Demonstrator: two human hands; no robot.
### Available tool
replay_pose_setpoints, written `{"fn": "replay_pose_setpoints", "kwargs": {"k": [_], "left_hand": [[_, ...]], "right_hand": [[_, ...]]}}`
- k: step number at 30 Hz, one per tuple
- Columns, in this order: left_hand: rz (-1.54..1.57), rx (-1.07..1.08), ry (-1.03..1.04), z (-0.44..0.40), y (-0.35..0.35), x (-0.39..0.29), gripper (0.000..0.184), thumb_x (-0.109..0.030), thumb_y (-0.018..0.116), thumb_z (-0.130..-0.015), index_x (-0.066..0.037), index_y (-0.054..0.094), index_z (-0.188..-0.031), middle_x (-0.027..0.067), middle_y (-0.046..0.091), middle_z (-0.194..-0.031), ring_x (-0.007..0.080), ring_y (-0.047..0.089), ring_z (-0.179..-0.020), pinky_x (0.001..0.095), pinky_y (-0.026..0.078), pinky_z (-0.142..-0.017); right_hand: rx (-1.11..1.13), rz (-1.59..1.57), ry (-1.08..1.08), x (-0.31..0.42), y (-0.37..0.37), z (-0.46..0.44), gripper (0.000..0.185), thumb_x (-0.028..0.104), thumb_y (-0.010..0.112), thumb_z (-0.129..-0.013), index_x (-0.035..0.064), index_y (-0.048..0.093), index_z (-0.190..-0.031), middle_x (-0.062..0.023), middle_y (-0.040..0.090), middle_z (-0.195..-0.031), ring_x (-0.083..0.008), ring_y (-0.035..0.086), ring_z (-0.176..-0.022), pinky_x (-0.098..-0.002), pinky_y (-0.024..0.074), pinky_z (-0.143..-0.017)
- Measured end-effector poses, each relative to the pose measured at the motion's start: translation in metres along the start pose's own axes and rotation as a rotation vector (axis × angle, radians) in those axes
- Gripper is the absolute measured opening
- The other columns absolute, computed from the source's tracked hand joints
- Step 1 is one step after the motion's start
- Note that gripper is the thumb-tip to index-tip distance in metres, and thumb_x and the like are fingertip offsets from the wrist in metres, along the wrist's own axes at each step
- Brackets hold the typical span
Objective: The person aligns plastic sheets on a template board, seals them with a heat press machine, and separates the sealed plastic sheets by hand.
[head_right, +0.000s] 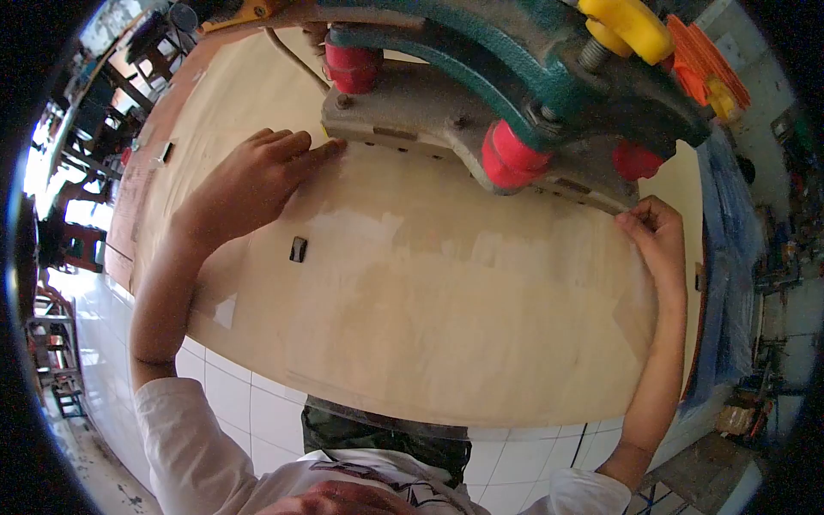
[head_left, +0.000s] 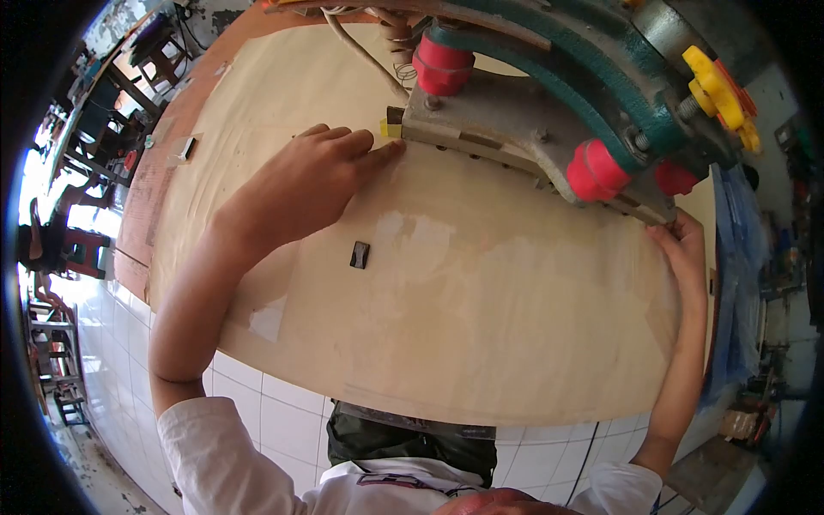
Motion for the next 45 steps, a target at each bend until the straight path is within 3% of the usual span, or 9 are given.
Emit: {"fn": "replay_pose_setpoints", "kwargs": {"k": [9,15,26,45], "left_hand": [[0.224,-0.004,-0.057,0.004,-0.006,0.007,0.049,0.000,0.058,-0.081,-0.010,0.058,-0.130,0.0112,0.054,-0.088,0.0284,0.057,-0.085,0.0399,0.047,-0.083],[0.208,-0.036,-0.039,0.006,-0.005,0.007,0.048,-0.001,0.060,-0.082,-0.012,0.060,-0.129,0.0099,0.052,-0.087,0.0275,0.055,-0.081,0.0393,0.046,-0.081],[0.149,-0.070,-0.015,0.007,-0.006,0.006,0.045,-0.003,0.060,-0.082,-0.009,0.060,-0.127,0.0093,0.051,-0.084,0.0260,0.054,-0.079,0.0377,0.046,-0.079],[0.122,-0.092,0.003,0.008,-0.006,0.005,0.051,-0.001,0.060,-0.078,-0.009,0.060,-0.128,0.0092,0.051,-0.084,0.0256,0.055,-0.080,0.0365,0.048,-0.080]], "right_hand": [[-0.008,0.059,0.002,-0.003,-0.003,-0.003,0.017,0.007,0.071,-0.079,0.0053,0.056,-0.073,0.0030,0.052,-0.067,-0.0048,0.045,-0.063,-0.0220,0.0360,-0.058],[-0.006,0.056,-0.014,0.004,0.000,0.000,0.012,0.007,0.070,-0.081,0.0035,0.058,-0.078,0.0021,0.055,-0.070,-0.0058,0.047,-0.064,-0.0224,0.0376,-0.060],[0.022,-0.029,0.027,0.005,0.002,0.002,0.017,0.008,0.068,-0.085,-0.0006,0.065,-0.099,-0.0027,0.068,-0.095,-0.0095,0.059,-0.085,-0.0252,0.0454,-0.079],[0.035,-0.039,0.054,0.000,0.000,0.003,0.024,0.011,0.071,-0.084,-0.0011,0.063,-0.104,-0.0048,0.069,-0.098,-0.0109,0.061,-0.085,-0.0260,0.0463,-0.080]]}}
Point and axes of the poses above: each hand's wrist, its own z-axis away from the middle knuckle, its own y-axis out of the palm, x = y × z, the point moved 8 cm from there along -z, towards the middle knuckle
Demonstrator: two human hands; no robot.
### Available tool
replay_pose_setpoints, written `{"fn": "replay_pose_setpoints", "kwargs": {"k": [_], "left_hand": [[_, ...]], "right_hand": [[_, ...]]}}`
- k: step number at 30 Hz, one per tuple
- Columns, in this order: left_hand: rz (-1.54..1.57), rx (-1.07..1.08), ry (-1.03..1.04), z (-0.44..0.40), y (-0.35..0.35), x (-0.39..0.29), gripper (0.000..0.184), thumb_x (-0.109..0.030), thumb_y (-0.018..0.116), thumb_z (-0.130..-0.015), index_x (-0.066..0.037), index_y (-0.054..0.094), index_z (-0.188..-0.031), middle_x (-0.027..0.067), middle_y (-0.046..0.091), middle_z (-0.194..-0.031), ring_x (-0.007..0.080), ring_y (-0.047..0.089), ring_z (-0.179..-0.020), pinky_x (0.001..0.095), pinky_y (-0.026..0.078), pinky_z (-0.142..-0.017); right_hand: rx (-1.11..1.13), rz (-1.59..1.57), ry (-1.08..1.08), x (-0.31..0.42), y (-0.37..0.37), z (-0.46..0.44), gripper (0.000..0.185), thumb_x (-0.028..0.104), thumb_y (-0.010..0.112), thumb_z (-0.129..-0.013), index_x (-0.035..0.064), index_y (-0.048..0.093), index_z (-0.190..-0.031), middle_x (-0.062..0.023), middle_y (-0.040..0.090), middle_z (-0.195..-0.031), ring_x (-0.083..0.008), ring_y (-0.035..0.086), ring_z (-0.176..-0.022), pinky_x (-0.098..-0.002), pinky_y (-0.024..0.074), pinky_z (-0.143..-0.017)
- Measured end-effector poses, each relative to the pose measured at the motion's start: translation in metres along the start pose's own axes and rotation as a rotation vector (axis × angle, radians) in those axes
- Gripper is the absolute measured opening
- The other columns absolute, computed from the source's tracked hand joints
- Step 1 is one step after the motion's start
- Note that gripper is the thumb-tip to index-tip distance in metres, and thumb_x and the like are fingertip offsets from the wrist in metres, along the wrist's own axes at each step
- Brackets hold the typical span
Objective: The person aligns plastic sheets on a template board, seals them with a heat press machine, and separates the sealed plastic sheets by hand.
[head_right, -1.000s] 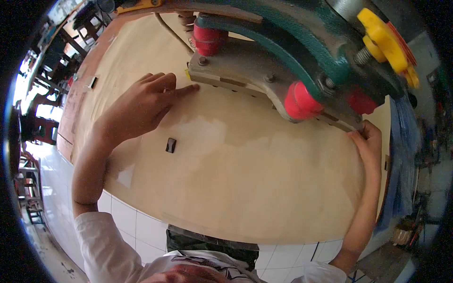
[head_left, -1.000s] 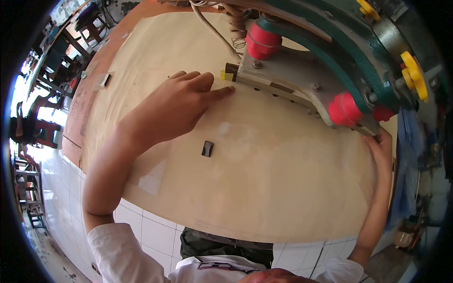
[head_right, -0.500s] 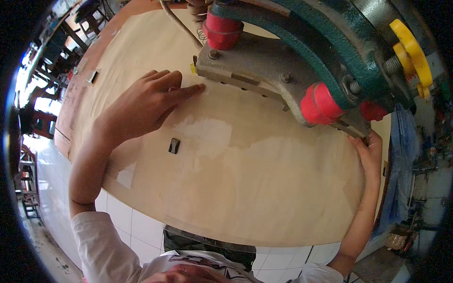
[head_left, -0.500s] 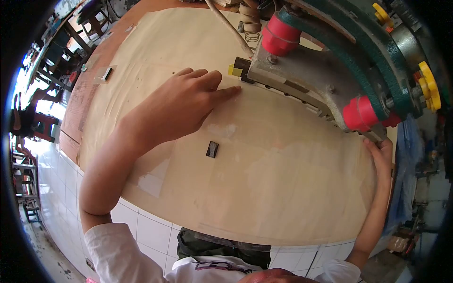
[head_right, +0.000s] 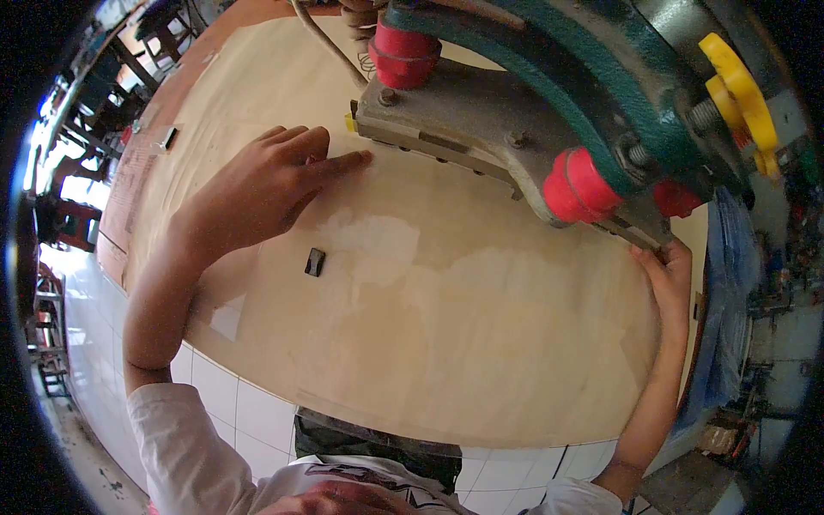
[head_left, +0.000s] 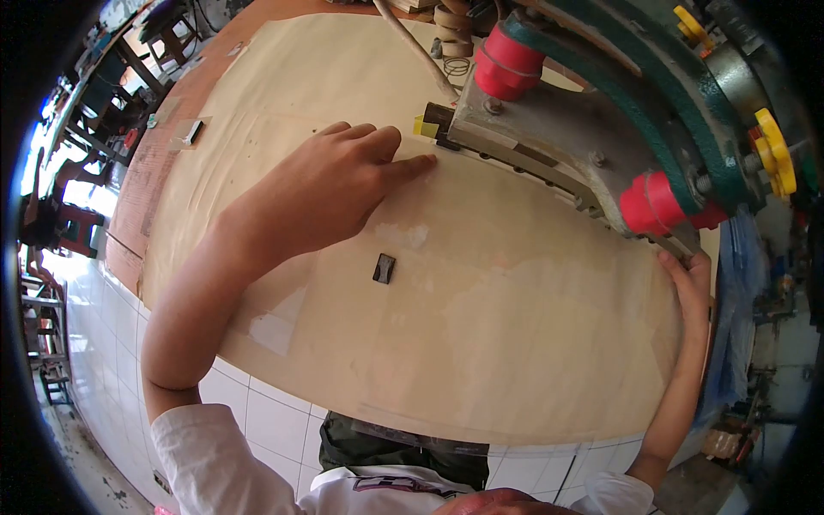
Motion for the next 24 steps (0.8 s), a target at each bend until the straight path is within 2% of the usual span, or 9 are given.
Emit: {"fn": "replay_pose_setpoints", "kwargs": {"k": [15,24], "left_hand": [[0.014,0.002,-0.011,-0.001,-0.002,0.000,0.043,-0.004,0.059,-0.084,-0.009,0.060,-0.127,0.0094,0.051,-0.082,0.0262,0.056,-0.078,0.0381,0.048,-0.078],[0.017,0.056,-0.045,-0.001,0.004,0.002,0.046,-0.005,0.060,-0.085,-0.012,0.058,-0.130,0.0096,0.053,-0.088,0.0272,0.057,-0.083,0.0388,0.047,-0.081]], "right_hand": [[0.006,0.008,-0.035,0.012,0.006,0.001,0.016,0.013,0.071,-0.086,0.0002,0.064,-0.094,-0.0016,0.066,-0.090,-0.0086,0.056,-0.082,-0.0240,0.0439,-0.077],[-0.045,0.041,-0.064,0.008,0.000,-0.001,0.018,0.015,0.072,-0.082,0.0038,0.058,-0.079,0.0024,0.055,-0.072,-0.0066,0.047,-0.066,-0.0234,0.0374,-0.061]]}}
Point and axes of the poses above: each hand's wrist, its own z-axis away from the middle knuckle, its own y-axis out of the palm, x = y × z, the point moved 8 cm from there along -z, towards the middle knuckle
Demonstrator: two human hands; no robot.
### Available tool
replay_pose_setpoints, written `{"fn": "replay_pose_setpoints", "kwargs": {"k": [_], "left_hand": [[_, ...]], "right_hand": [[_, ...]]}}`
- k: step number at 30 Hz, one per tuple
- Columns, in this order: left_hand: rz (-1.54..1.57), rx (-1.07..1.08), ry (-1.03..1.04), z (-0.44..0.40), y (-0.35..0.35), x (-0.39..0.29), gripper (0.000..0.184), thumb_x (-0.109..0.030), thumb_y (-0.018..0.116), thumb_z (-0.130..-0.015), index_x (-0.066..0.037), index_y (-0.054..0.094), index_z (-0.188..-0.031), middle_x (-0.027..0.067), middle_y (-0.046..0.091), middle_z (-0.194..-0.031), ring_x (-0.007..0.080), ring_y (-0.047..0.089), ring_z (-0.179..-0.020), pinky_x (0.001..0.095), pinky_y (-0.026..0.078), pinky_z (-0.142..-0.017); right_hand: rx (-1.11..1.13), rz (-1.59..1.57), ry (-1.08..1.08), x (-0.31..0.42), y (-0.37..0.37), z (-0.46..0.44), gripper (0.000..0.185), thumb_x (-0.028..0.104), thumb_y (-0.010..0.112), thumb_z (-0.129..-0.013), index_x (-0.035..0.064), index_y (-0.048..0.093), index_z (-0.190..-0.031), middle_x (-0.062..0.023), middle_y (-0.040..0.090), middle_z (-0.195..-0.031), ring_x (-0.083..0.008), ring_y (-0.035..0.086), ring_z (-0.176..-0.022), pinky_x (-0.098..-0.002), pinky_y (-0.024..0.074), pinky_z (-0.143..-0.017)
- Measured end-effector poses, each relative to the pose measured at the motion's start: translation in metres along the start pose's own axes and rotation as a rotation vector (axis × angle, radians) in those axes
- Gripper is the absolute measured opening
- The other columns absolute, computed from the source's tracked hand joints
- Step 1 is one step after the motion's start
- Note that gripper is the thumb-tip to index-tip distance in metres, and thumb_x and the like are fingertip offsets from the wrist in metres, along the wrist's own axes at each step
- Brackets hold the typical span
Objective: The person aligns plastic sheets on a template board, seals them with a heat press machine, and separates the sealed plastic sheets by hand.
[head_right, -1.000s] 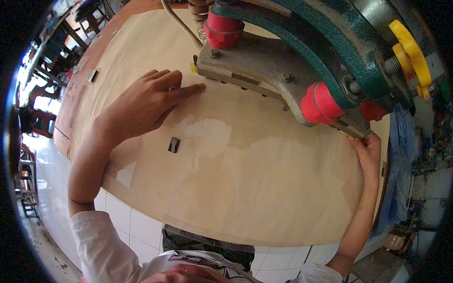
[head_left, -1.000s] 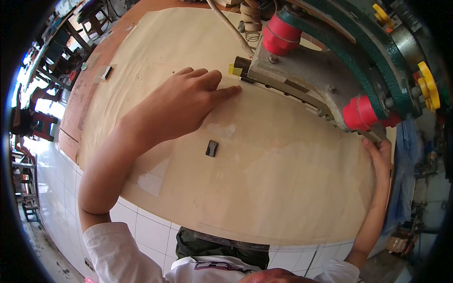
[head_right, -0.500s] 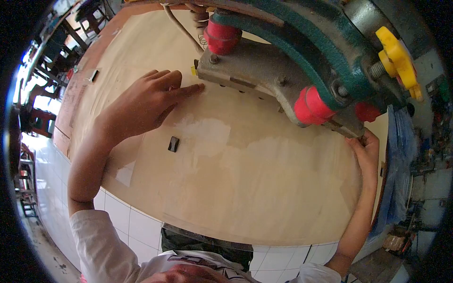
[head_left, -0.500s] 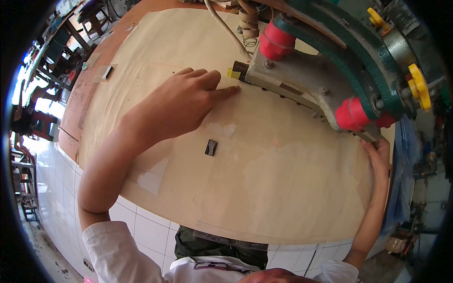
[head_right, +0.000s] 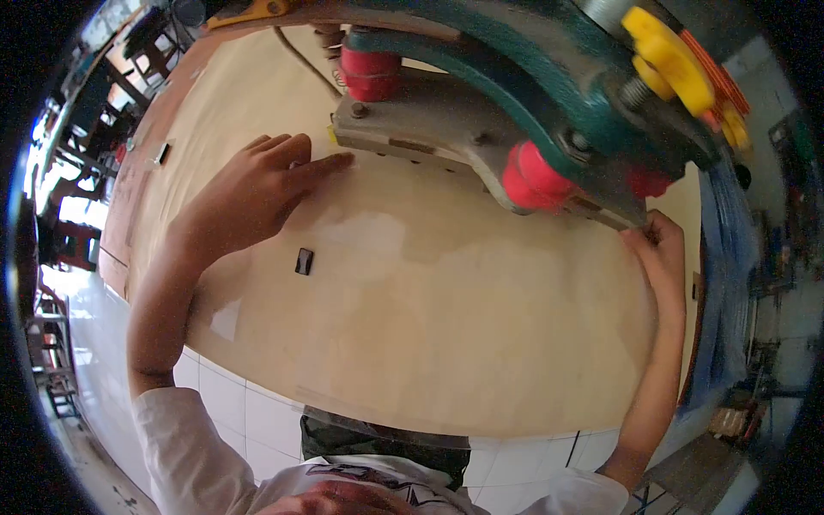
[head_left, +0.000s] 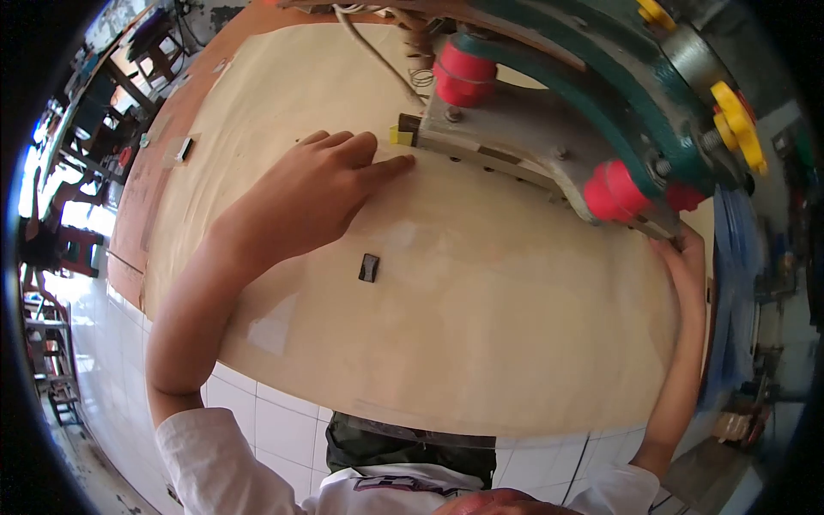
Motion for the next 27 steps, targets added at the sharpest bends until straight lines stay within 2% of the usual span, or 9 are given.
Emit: {"fn": "replay_pose_setpoints", "kwargs": {"k": [7,12,14,15,16,19,21,27], "left_hand": [[0.068,0.013,0.022,-0.003,-0.007,-0.009,0.051,-0.002,0.060,-0.082,-0.011,0.056,-0.132,0.0111,0.053,-0.090,0.0293,0.056,-0.087,0.0392,0.046,-0.083],[0.026,0.048,-0.071,-0.006,-0.007,-0.007,0.054,0.003,0.060,-0.077,-0.011,0.058,-0.129,0.0109,0.054,-0.092,0.0296,0.058,-0.089,0.0397,0.047,-0.087],[0.031,0.043,-0.058,-0.007,-0.007,-0.009,0.055,0.004,0.060,-0.077,-0.011,0.058,-0.129,0.0110,0.054,-0.091,0.0296,0.058,-0.088,0.0396,0.047,-0.086],[0.034,0.046,-0.062,-0.007,-0.007,-0.009,0.055,0.005,0.059,-0.077,-0.012,0.058,-0.130,0.0110,0.053,-0.090,0.0295,0.057,-0.087,0.0396,0.047,-0.086],[0.036,0.048,-0.068,-0.008,-0.007,-0.009,0.056,0.006,0.059,-0.077,-0.012,0.058,-0.130,0.0110,0.052,-0.089,0.0295,0.057,-0.087,0.0396,0.047,-0.086],[0.054,0.073,-0.096,-0.010,-0.008,-0.012,0.054,0.006,0.058,-0.079,-0.012,0.059,-0.130,0.0109,0.051,-0.086,0.0288,0.056,-0.084,0.0400,0.046,-0.084],[0.062,0.065,-0.084,-0.010,-0.007,-0.011,0.053,0.006,0.058,-0.079,-0.011,0.059,-0.130,0.0109,0.051,-0.085,0.0285,0.055,-0.083,0.0403,0.046,-0.083],[0.060,0.044,-0.085,-0.011,-0.008,-0.012,0.052,0.006,0.058,-0.080,-0.010,0.059,-0.130,0.0112,0.050,-0.083,0.0281,0.055,-0.082,0.0407,0.046,-0.082]], "right_hand": [[-0.018,0.076,0.027,0.000,-0.002,0.001,0.018,0.015,0.074,-0.081,0.0041,0.060,-0.076,0.0020,0.056,-0.068,-0.0062,0.049,-0.064,-0.0225,0.0383,-0.059],[0.021,0.104,-0.004,0.009,-0.002,0.001,0.016,0.013,0.075,-0.082,0.0019,0.063,-0.078,0.0015,0.058,-0.068,-0.0055,0.051,-0.064,-0.0223,0.0401,-0.059],[0.051,0.040,-0.006,0.006,0.000,0.001,0.017,0.013,0.075,-0.082,0.0011,0.064,-0.077,0.0012,0.060,-0.069,-0.0049,0.051,-0.064,-0.0215,0.0405,-0.059],[0.038,0.042,-0.014,0.007,0.001,0.002,0.020,0.014,0.074,-0.084,0.0036,0.060,-0.075,0.0038,0.056,-0.066,-0.0020,0.047,-0.062,-0.0194,0.0363,-0.056],[0.029,0.043,-0.011,0.008,0.001,0.002,0.020,0.014,0.074,-0.084,0.0036,0.060,-0.075,0.0038,0.056,-0.066,-0.0020,0.047,-0.062,-0.0194,0.0363,-0.056],[0.041,0.024,0.011,0.008,-0.001,0.003,0.019,0.013,0.074,-0.083,0.0031,0.060,-0.075,0.0037,0.057,-0.067,-0.0017,0.048,-0.062,-0.0193,0.0372,-0.057],[0.059,-0.010,0.034,0.003,0.000,0.003,0.016,0.011,0.075,-0.082,0.0010,0.064,-0.078,0.0003,0.062,-0.071,-0.0054,0.054,-0.066,-0.0214,0.0424,-0.060],[0.049,0.016,-0.004,0.001,0.000,0.001,0.016,0.012,0.075,-0.082,0.0011,0.064,-0.079,0.0007,0.062,-0.072,-0.0052,0.054,-0.066,-0.0222,0.0433,-0.061]]}}
Point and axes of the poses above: each hand's wrist, its own z-axis away from the middle knuckle, its own y-axis out of the palm, x = y × z, the point moved 8 cm from there along -z, towards the middle knuckle
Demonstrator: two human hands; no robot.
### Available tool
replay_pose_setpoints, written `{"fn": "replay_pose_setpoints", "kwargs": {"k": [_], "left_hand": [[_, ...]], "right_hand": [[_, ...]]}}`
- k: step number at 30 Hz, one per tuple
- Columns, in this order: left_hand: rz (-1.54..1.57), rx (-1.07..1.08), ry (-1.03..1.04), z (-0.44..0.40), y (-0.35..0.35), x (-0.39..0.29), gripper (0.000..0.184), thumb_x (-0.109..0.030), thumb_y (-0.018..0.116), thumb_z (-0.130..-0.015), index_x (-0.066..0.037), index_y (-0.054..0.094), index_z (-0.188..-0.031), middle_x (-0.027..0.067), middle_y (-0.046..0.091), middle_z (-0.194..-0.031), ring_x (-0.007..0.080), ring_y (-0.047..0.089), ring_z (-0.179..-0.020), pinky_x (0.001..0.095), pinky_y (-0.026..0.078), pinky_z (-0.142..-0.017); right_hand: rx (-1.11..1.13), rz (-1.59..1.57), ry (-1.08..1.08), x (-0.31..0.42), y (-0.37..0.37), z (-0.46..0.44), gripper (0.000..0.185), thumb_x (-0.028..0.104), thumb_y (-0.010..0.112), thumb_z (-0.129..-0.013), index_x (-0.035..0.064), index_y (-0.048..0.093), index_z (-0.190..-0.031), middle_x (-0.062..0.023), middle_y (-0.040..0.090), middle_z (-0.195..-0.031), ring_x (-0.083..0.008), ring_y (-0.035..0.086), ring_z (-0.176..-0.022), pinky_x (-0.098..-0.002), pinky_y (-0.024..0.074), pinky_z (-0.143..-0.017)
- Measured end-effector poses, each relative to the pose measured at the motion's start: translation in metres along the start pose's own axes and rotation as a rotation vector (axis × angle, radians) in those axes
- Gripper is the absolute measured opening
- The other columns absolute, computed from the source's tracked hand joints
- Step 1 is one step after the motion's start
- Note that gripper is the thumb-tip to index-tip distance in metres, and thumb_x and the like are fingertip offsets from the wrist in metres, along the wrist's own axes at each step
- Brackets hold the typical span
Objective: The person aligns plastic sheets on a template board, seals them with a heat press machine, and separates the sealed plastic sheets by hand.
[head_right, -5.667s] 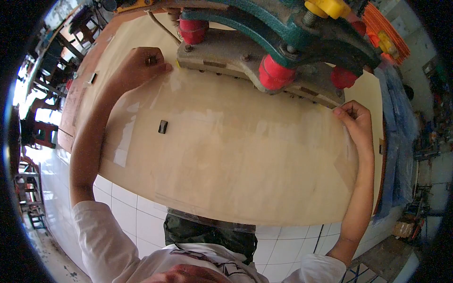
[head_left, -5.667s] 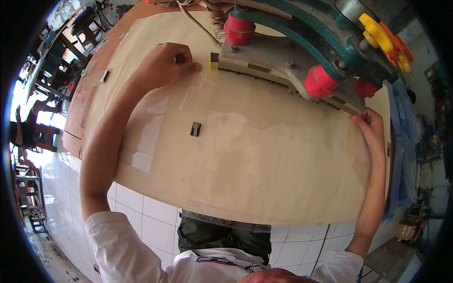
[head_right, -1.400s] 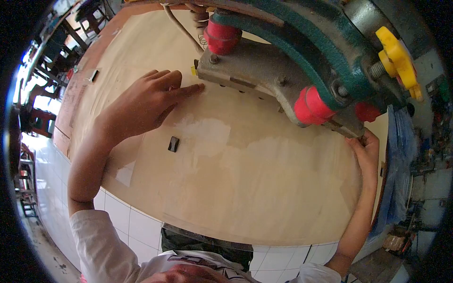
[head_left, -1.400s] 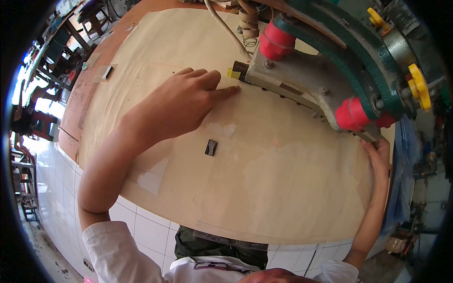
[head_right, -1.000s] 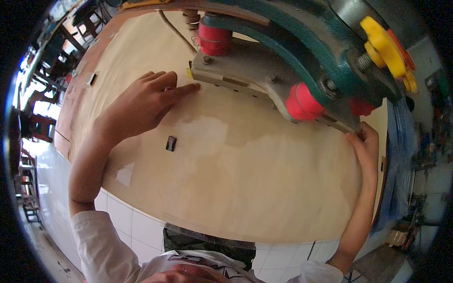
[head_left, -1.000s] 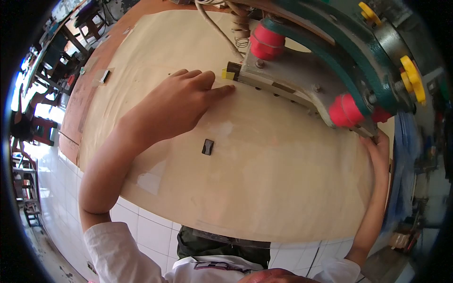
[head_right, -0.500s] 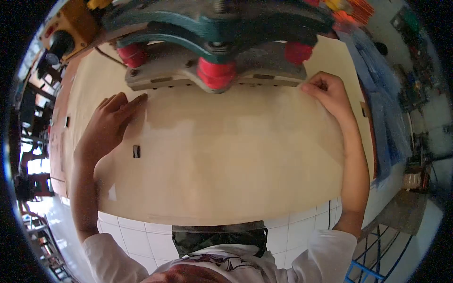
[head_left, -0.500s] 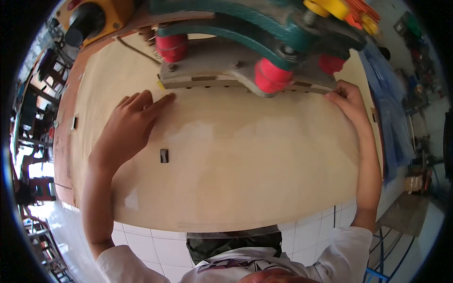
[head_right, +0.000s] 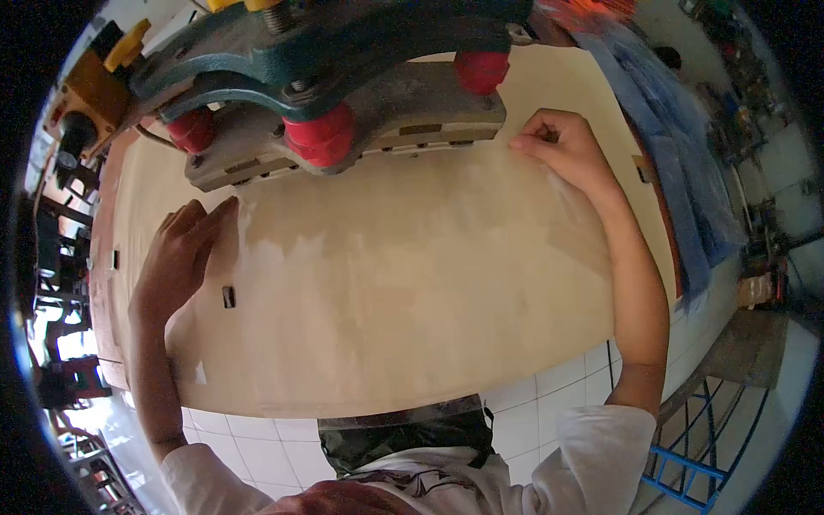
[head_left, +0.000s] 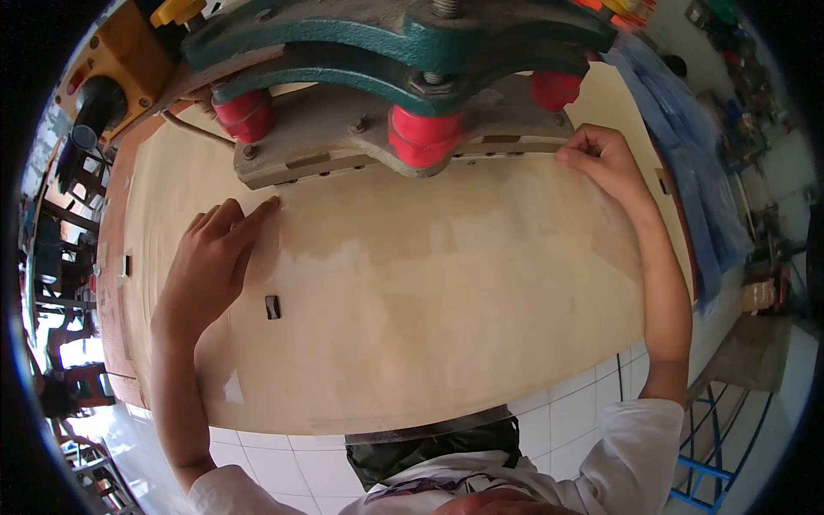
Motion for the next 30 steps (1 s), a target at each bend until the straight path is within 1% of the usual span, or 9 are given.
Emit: {"fn": "replay_pose_setpoints", "kwargs": {"k": [7,10,12,20,25,27,30], "left_hand": [[0.014,0.008,-0.017,-0.001,0.000,-0.001,0.057,0.009,0.059,-0.076,-0.009,0.059,-0.129,0.0118,0.051,-0.083,0.0281,0.056,-0.084,0.0409,0.046,-0.083],[0.006,-0.005,0.000,-0.001,0.000,-0.001,0.057,0.008,0.058,-0.075,-0.008,0.059,-0.130,0.0119,0.051,-0.083,0.0283,0.055,-0.084,0.0408,0.046,-0.082],[0.003,0.008,-0.006,-0.001,-0.002,-0.002,0.056,0.008,0.058,-0.076,-0.008,0.059,-0.130,0.0119,0.051,-0.083,0.0283,0.055,-0.083,0.0408,0.046,-0.082],[-0.016,0.005,-0.005,-0.001,-0.002,-0.001,0.057,0.008,0.057,-0.076,-0.008,0.057,-0.131,0.0116,0.050,-0.082,0.0283,0.055,-0.083,0.0405,0.046,-0.082],[-0.017,0.017,0.006,0.000,-0.003,-0.002,0.059,0.007,0.058,-0.076,-0.009,0.056,-0.133,0.0112,0.050,-0.086,0.0286,0.055,-0.083,0.0404,0.046,-0.083],[-0.012,0.029,0.006,0.001,-0.003,0.000,0.059,0.007,0.058,-0.076,-0.009,0.056,-0.133,0.0111,0.051,-0.086,0.0287,0.055,-0.083,0.0405,0.046,-0.083],[0.004,0.039,0.011,0.003,-0.001,0.002,0.058,0.006,0.058,-0.077,-0.011,0.056,-0.133,0.0111,0.051,-0.087,0.0290,0.055,-0.084,0.0405,0.045,-0.083]], "right_hand": [[-0.008,-0.024,-0.003,-0.001,-0.001,-0.001,0.016,0.013,0.076,-0.081,0.0014,0.065,-0.079,0.0009,0.062,-0.070,-0.0050,0.054,-0.065,-0.0222,0.0430,-0.060],[-0.007,-0.010,0.015,-0.004,-0.001,-0.001,0.016,0.014,0.076,-0.081,0.0015,0.066,-0.079,0.0012,0.062,-0.070,-0.0048,0.054,-0.065,-0.0222,0.0428,-0.059],[-0.011,-0.062,0.036,-0.008,-0.001,-0.001,0.016,0.014,0.076,-0.082,0.0016,0.066,-0.080,0.0013,0.062,-0.070,-0.0047,0.054,-0.065,-0.0221,0.0427,-0.058],[-0.023,-0.034,0.028,-0.004,-0.001,-0.001,0.016,0.013,0.076,-0.082,0.0009,0.067,-0.081,-0.0002,0.064,-0.072,-0.0052,0.056,-0.066,-0.0225,0.0443,-0.060],[0.000,-0.005,0.038,0.001,0.001,0.000,0.016,0.013,0.076,-0.081,0.0003,0.066,-0.081,-0.0009,0.065,-0.072,-0.0057,0.057,-0.068,-0.0228,0.0452,-0.061],[-0.027,-0.026,0.060,0.001,0.000,0.000,0.016,0.013,0.076,-0.081,0.0000,0.066,-0.081,-0.0010,0.065,-0.072,-0.0058,0.057,-0.067,-0.0229,0.0453,-0.061],[-0.027,-0.019,-0.017,0.004,0.000,0.000,0.016,0.013,0.076,-0.082,0.0003,0.066,-0.080,-0.0007,0.064,-0.071,-0.0060,0.056,-0.066,-0.0227,0.0450,-0.061]]}}
Point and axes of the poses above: each hand's wrist, its own z-axis away from the middle knuckle, its own y-axis out of the palm, x = y × z, the point moved 8 cm from there along -z, towards the middle knuckle
